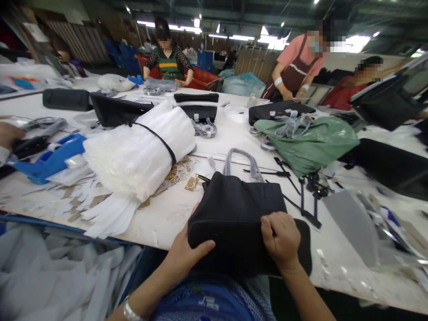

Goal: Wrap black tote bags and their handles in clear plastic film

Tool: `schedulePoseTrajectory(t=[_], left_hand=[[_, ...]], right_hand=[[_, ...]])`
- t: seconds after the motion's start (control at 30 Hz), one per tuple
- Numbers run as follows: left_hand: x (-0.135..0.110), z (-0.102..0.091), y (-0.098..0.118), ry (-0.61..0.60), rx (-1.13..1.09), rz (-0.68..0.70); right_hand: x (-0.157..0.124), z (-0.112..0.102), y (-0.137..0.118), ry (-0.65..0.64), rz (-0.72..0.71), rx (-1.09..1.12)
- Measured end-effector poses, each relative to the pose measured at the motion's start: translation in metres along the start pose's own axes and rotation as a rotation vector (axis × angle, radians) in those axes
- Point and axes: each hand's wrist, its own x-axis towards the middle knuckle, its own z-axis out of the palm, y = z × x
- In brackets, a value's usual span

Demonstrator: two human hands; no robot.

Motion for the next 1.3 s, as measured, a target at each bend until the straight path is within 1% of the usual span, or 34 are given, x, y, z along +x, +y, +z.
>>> schedulePoseTrajectory(t=[0.07,0.13,0.17,0.23,0.27,0.3,0.33,0.37,0.4,0.43,0.53,0.63,0.73,0.87,0.93,1.0,1.03,1.1,1.17,1.23,1.3], left_hand=[[0.007,0.001,-0.005,0.007,0.047,-0.005],[0.014,-0.002,-0.003,0.007,0.103,0.014],[0.017,-0.004,0.000,0.027,0.141,0.044],[0.021,-0.009,0.008,0.108,0.249,0.179],[0.023,-0.012,0.013,0.125,0.323,0.289],[0.026,-0.015,0.017,0.104,0.401,0.413],[0.029,-0.019,0.022,0.042,0.477,0.528],[0.032,-0.023,0.027,-0.047,0.542,0.616],[0.036,-0.027,0.032,-0.139,0.589,0.665],[0.039,-0.031,0.037,-0.210,0.618,0.673],[0.047,-0.040,0.048,-0.305,0.672,0.590],[0.050,-0.048,0.050,-0.389,0.715,0.559],[0.052,-0.057,0.038,-0.407,0.752,0.525],[0.057,-0.063,0.020,-0.361,0.799,0.435],[0.061,-0.064,0.018,-0.359,0.797,0.426],[0.066,-0.064,0.021,-0.411,0.777,0.441],[0.070,-0.065,0.023,-0.455,0.764,0.452],[0.077,-0.067,0.026,-0.558,0.745,0.454],[0.084,-0.069,0.023,-0.614,0.763,0.414],[0.087,-0.069,0.017,-0.591,0.812,0.346],[0.087,-0.065,0.011,-0.510,0.863,0.285]], right_hand=[[0.003,0.005,-0.001,-0.042,0.042,-0.021],[0.007,0.008,-0.002,-0.095,0.075,-0.057],[0.009,0.007,-0.003,-0.118,0.080,-0.077],[0.013,0.000,-0.004,-0.154,0.062,-0.104],[0.014,-0.006,-0.005,-0.171,0.040,-0.108],[0.014,-0.013,-0.004,-0.190,0.013,-0.105],[0.013,-0.022,-0.003,-0.207,-0.015,-0.099],[0.011,-0.030,0.000,-0.221,-0.038,-0.096],[0.008,-0.039,0.004,-0.230,-0.053,-0.097],[0.003,-0.048,0.009,-0.235,-0.059,-0.102],[-0.011,-0.068,0.029,-0.221,-0.018,-0.094],[-0.021,-0.077,0.048,-0.232,0.065,0.022],[-0.021,-0.078,0.062,-0.307,0.176,0.172],[-0.020,-0.075,0.076,-0.403,0.368,0.370],[-0.025,-0.072,0.081,-0.396,0.493,0.470],[-0.031,-0.070,0.084,-0.349,0.601,0.542],[-0.035,-0.068,0.085,-0.329,0.630,0.563],[-0.041,-0.065,0.085,-0.317,0.640,0.571],[-0.046,-0.060,0.082,-0.303,0.656,0.526],[-0.050,-0.053,0.078,-0.272,0.724,0.442],[-0.052,-0.045,0.074,-0.231,0.811,0.350]])
